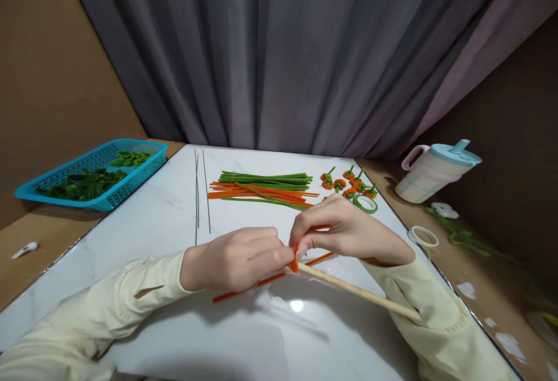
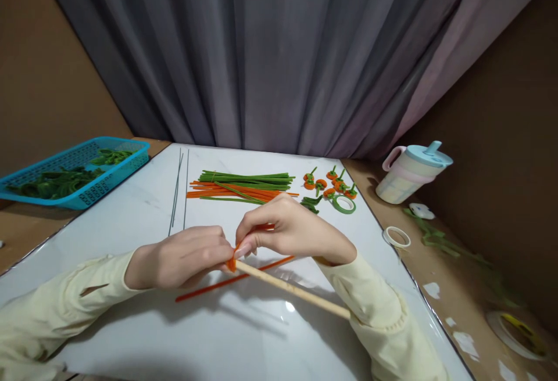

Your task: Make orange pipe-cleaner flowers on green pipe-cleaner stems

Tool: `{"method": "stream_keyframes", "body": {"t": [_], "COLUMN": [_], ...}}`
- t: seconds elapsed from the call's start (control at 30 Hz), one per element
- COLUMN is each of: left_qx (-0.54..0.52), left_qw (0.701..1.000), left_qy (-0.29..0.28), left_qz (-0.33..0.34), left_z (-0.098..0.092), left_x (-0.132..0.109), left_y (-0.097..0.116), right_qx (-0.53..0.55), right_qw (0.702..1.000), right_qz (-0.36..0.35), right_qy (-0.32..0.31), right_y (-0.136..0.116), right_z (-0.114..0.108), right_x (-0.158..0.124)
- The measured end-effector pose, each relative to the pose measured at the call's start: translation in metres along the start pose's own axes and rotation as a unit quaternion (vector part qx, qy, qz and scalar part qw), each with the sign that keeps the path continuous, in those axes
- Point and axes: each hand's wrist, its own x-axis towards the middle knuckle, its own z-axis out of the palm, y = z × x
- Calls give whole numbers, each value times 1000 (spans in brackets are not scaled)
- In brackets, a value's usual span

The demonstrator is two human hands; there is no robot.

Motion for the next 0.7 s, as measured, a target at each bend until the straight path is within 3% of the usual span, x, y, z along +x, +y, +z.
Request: {"method": "stream_keyframes", "body": {"t": [0.13, 0.27, 0.43, 0.7], "left_qx": [75, 134, 203, 226], "left_qw": [994, 984, 970, 963], "left_qy": [36, 52, 83, 102], "left_qz": [66, 104, 108, 103], "left_z": [-2, -3, -2, -1], "left_x": [2, -1, -4, -3], "left_y": [-3, -7, -10, -9], "right_qx": [122, 262, 350, 374], "right_qw": [988, 952, 922, 912], "right_qz": [98, 156, 166, 167], "right_qy": [13, 9, 5, -13], "right_y": [4, 10, 16, 20], "right_z": [5, 12, 17, 18], "right_x": [3, 6, 9, 11]}}
